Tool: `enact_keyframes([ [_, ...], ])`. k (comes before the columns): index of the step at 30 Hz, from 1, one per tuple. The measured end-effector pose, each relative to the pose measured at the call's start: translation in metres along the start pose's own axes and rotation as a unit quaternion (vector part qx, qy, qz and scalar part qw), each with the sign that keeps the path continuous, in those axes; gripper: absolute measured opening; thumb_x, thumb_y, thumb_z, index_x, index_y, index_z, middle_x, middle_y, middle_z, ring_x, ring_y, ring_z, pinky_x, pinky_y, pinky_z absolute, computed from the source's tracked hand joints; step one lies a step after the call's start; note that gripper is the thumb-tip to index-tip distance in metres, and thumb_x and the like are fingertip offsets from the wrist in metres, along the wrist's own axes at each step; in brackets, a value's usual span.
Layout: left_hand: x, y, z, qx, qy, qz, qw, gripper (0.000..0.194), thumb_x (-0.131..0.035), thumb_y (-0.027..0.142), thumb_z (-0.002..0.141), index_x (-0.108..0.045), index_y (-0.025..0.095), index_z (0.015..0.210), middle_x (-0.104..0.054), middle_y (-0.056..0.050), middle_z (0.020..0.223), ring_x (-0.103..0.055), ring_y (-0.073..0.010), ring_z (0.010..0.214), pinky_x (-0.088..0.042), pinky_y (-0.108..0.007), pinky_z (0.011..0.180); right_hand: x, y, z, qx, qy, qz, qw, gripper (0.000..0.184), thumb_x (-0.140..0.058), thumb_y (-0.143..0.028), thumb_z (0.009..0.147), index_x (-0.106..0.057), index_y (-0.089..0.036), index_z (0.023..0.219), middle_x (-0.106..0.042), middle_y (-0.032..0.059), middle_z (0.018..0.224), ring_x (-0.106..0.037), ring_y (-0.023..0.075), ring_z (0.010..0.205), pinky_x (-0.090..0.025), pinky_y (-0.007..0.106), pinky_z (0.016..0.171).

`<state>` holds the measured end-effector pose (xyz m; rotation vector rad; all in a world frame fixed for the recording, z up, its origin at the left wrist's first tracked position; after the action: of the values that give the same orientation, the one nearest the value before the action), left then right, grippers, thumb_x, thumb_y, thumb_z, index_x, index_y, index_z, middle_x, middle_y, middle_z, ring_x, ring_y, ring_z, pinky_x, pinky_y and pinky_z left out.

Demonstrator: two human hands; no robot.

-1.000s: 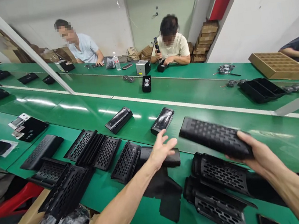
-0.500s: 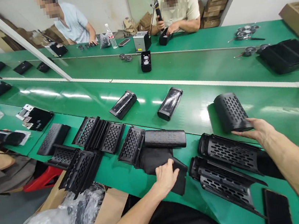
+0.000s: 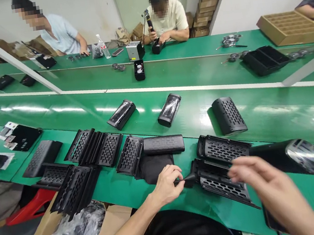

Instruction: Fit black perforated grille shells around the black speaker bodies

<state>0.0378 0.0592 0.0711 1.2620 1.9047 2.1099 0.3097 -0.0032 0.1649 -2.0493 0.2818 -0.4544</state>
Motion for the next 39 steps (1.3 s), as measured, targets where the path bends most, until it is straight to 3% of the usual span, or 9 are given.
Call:
enact_keyframes([
  [4, 0.011, 0.033, -0.005, 0.062, -0.042, -0.282, 0.956, 0.015, -0.068, 0.024, 0.086, -0.053, 0.021, 0.083, -0.074, -0.007, 0.102, -0.067, -0.021, 0.092, -0.05, -0.033, 0.086, -0.066, 0.045, -0.031, 0.093, -0.153, -0.043, 0.983, 0.074, -0.087, -0.041, 0.076, -0.059, -0.033, 0.144, -0.059, 0.0105, 0.149, -0.053, 0.0351, 0.139, -0.048, 0.051, 0.111],
  [6, 0.012, 0.044, -0.004, 0.084, -0.039, -0.371, 0.924, 0.027, -0.074, 0.032, 0.084, -0.049, 0.021, 0.082, -0.073, -0.006, 0.096, -0.065, -0.0185, 0.085, -0.047, -0.03, 0.078, -0.082, 0.061, -0.031, 0.122, -0.197, -0.05, 0.971, 0.051, -0.085, -0.04, 0.078, -0.07, -0.029, 0.124, -0.054, 0.01, 0.154, -0.048, 0.0352, 0.143, -0.04, 0.051, 0.117],
  [8, 0.012, 0.049, -0.001, 0.086, -0.006, -0.434, 0.897, 0.037, -0.08, 0.036, 0.08, -0.046, 0.021, 0.082, -0.07, -0.003, 0.091, -0.061, -0.0163, 0.08, -0.045, -0.028, 0.074, -0.081, 0.07, -0.03, 0.112, -0.221, -0.03, 0.968, 0.024, -0.081, -0.043, 0.082, -0.071, -0.024, 0.092, -0.064, 0.0106, 0.141, -0.057, 0.0348, 0.133, -0.042, 0.048, 0.114],
  [12, 0.001, 0.047, 0.012, 0.098, 0.034, -0.507, 0.856, 0.04, -0.083, 0.029, 0.074, -0.045, 0.023, 0.088, -0.063, 0.002, 0.088, -0.057, -0.0133, 0.074, -0.044, -0.027, 0.071, -0.04, 0.081, -0.03, 0.038, -0.165, 0.013, 0.985, 0.034, -0.079, -0.052, 0.084, -0.06, -0.024, 0.083, -0.07, 0.0025, 0.086, -0.067, 0.0244, 0.083, -0.052, 0.032, 0.073],
  [16, -0.029, 0.04, 0.031, 0.088, 0.042, -0.386, 0.917, 0.027, -0.074, 0.021, 0.077, -0.054, 0.022, 0.094, -0.064, 0.0, 0.089, -0.06, -0.0146, 0.08, -0.047, -0.029, 0.078, 0.014, 0.09, -0.021, 0.027, 0.025, -0.069, 0.997, 0.04, -0.078, -0.062, 0.077, -0.066, -0.024, 0.086, -0.071, 0.0037, 0.087, -0.067, 0.0272, 0.084, -0.051, 0.035, 0.074],
  [21, -0.077, 0.026, 0.051, 0.082, 0.071, -0.198, 0.974, 0.028, -0.066, 0.018, 0.081, -0.055, 0.023, 0.106, -0.064, 0.003, 0.083, -0.058, -0.0141, 0.072, -0.046, -0.029, 0.072, 0.047, 0.103, -0.005, 0.027, 0.25, -0.155, 0.956, 0.059, -0.074, -0.067, 0.074, -0.062, -0.025, 0.113, -0.076, 0.0076, 0.096, -0.07, 0.0336, 0.094, -0.051, 0.042, 0.083],
  [26, -0.095, 0.012, 0.058, 0.104, 0.098, -0.129, 0.981, 0.056, -0.065, 0.018, 0.081, -0.049, 0.024, 0.134, -0.063, 0.006, 0.079, -0.057, -0.0146, 0.068, -0.046, -0.03, 0.072, 0.049, 0.111, 0.012, 0.062, 0.252, -0.214, 0.942, 0.059, -0.064, -0.068, 0.081, -0.067, -0.024, 0.121, -0.073, 0.0075, 0.091, -0.068, 0.0322, 0.084, -0.049, 0.043, 0.077],
  [30, -0.092, 0.009, 0.065, 0.094, 0.09, -0.109, 0.986, 0.032, -0.065, 0.02, 0.084, -0.064, 0.022, 0.117, -0.061, 0.005, 0.075, -0.054, -0.0137, 0.065, -0.045, -0.028, 0.07, 0.053, 0.116, 0.022, 0.082, 0.247, -0.243, 0.935, 0.047, -0.06, -0.066, 0.082, -0.075, -0.024, 0.096, -0.064, 0.0078, 0.087, -0.061, 0.0288, 0.075, -0.047, 0.044, 0.075],
  [39, -0.078, 0.016, 0.066, 0.052, 0.09, -0.077, 0.992, 0.025, -0.065, 0.02, 0.084, -0.07, 0.024, 0.109, -0.06, -0.001, 0.096, -0.051, -0.0142, 0.072, -0.046, -0.029, 0.076, 0.061, 0.135, 0.027, 0.07, 0.238, -0.243, 0.938, 0.054, -0.063, -0.063, 0.078, -0.071, -0.022, 0.112, -0.061, 0.0132, 0.112, -0.063, 0.0335, 0.094, -0.048, 0.044, 0.075],
])
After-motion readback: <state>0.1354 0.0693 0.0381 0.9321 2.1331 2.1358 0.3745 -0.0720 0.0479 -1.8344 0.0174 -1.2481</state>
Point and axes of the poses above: each hand's wrist, its own z-axis towards the middle knuckle, its own x-axis out of the back of the hand, y = z × x, the point moved 6 cm from there along z, towards the middle knuckle
